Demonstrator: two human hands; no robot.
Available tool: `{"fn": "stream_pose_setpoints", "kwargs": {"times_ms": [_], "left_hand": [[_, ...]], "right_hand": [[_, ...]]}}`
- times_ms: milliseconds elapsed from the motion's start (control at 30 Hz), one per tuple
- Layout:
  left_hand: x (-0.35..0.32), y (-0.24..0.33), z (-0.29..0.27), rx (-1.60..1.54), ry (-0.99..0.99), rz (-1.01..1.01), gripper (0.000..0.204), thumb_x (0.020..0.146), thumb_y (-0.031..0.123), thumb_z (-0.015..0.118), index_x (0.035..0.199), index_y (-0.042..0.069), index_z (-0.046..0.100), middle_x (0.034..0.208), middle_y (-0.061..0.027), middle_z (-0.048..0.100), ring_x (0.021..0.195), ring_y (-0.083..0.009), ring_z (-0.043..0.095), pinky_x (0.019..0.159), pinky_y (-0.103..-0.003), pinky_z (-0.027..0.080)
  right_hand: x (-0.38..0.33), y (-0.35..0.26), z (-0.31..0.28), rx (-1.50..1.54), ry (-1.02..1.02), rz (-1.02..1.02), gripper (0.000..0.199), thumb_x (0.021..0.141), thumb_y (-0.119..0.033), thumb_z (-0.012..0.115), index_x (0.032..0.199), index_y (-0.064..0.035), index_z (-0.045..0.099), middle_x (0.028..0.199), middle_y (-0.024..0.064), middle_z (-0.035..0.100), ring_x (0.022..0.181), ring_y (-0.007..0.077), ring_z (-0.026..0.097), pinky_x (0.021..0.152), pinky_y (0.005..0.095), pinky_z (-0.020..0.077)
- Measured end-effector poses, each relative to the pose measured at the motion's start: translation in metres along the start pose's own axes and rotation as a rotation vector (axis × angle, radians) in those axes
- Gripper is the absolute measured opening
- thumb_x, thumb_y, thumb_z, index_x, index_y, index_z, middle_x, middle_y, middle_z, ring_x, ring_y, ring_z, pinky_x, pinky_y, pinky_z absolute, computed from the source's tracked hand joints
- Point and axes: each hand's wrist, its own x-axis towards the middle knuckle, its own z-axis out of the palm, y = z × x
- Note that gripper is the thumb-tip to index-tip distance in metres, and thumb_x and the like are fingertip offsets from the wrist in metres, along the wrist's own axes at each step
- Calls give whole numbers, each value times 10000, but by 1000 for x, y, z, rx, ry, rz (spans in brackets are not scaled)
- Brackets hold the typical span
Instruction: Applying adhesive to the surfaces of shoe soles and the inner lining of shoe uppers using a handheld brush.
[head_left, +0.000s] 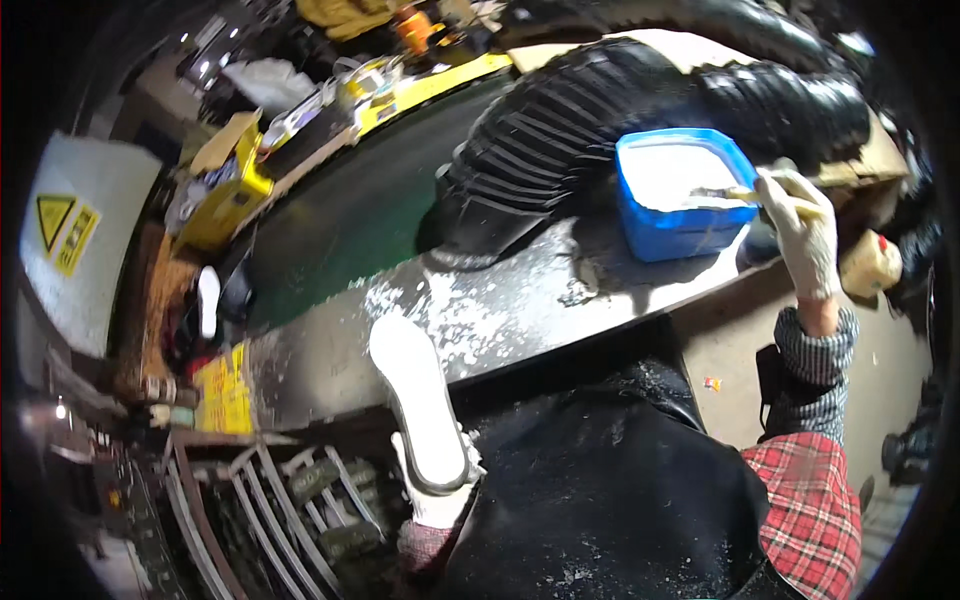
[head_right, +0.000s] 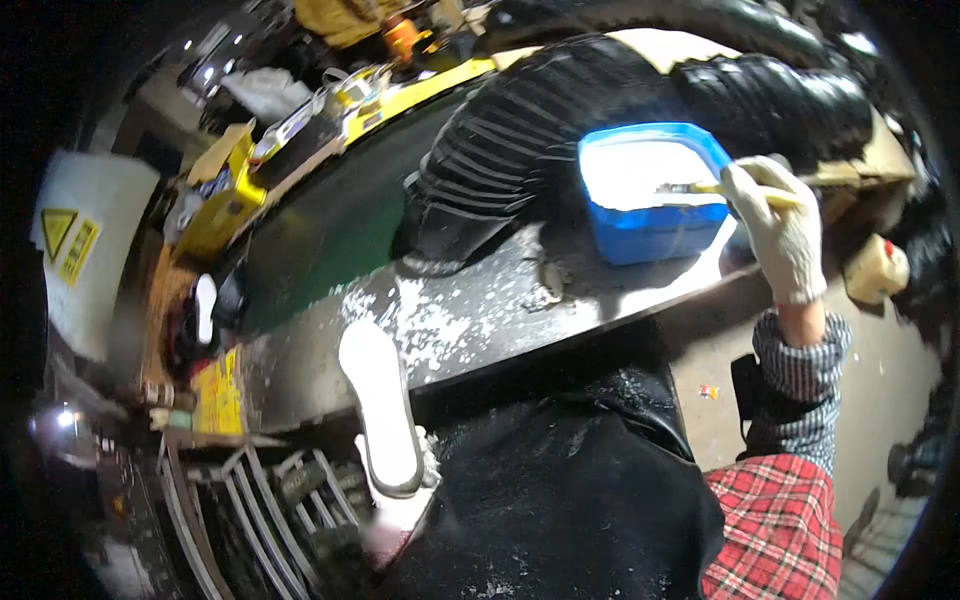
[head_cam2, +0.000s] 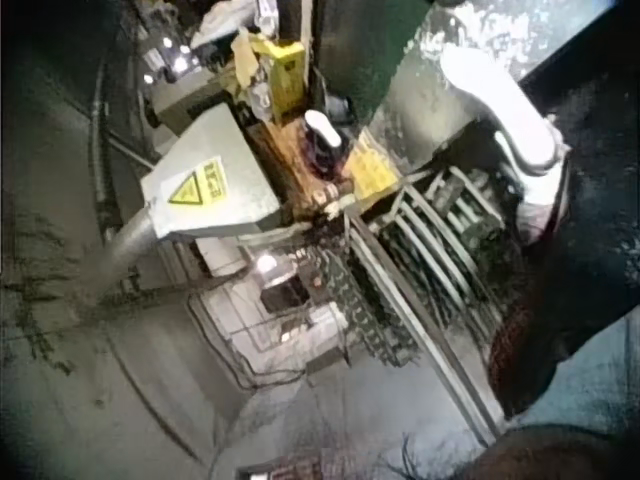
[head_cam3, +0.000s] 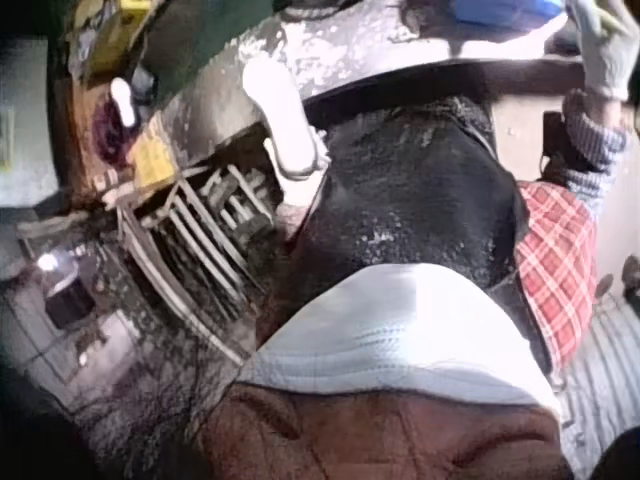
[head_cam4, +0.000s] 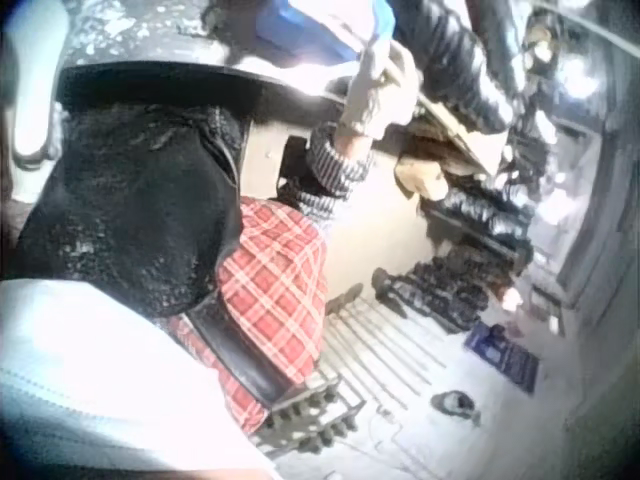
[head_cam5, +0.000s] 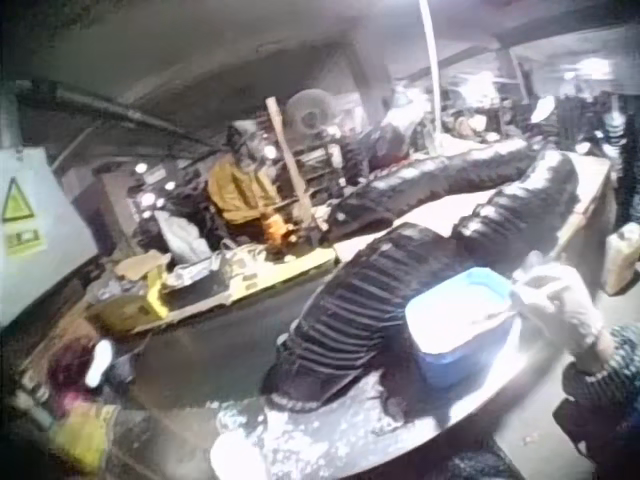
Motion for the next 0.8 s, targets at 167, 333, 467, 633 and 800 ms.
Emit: {"fn": "stream_pose_setpoints", "kwargs": {"times_ms": [167, 333, 467, 633, 800], "left_hand": [[-14, 14, -29, 119, -15, 28, 915, 842, 810, 319, 1244, 15, 526, 796, -272, 640, 573, -423, 630, 435, -495, 529], [3, 14, -69, -165, -362, -108, 877, 855, 802, 301, 1414, 141, 441, 1097, -325, 605, 786, -520, 629, 565, -595, 522], [7, 18, -102, -205, -424, -189, 1004, 801, 863, 292, 1462, 113, 388, 1190, -321, 571, 961, -485, 605, 754, -598, 508], [17, 11, -125, -158, -377, -123, 1004, 819, 854, 248, 1460, 92, 379, 1210, -242, 587, 938, -442, 630, 794, -572, 526], [6, 11, -69, -193, -203, -9, 820, 897, 756, 293, 1467, 174, 387, 1340, -147, 535, 1019, -372, 607, 869, -548, 499]], "right_hand": [[-45, -102, 125, 378, -436, -420, 214, 889, -168, 662, 992, 18, 684, 852, 77, 694, 757, 149, 661, 671, 296, 519], [-59, -136, 265, 692, -876, -215, 287, 886, -224, 697, 1053, 8, 678, 907, 131, 704, 803, 183, 688, 719, 296, 538], [-40, -111, 287, 690, -797, -238, 212, 926, -131, 630, 1058, 29, 671, 896, 100, 705, 718, 128, 651, 687, 238, 530], [-60, -129, 243, 792, -912, -151, 156, 922, -138, 654, 962, 10, 684, 842, 75, 683, 773, 100, 634, 693, 235, 523], [-8, -161, 318, 486, -788, -269, 343, 909, -327, 663, 930, 14, 694, 746, 134, 687, 656, 169, 669, 569, 287, 525]]}}
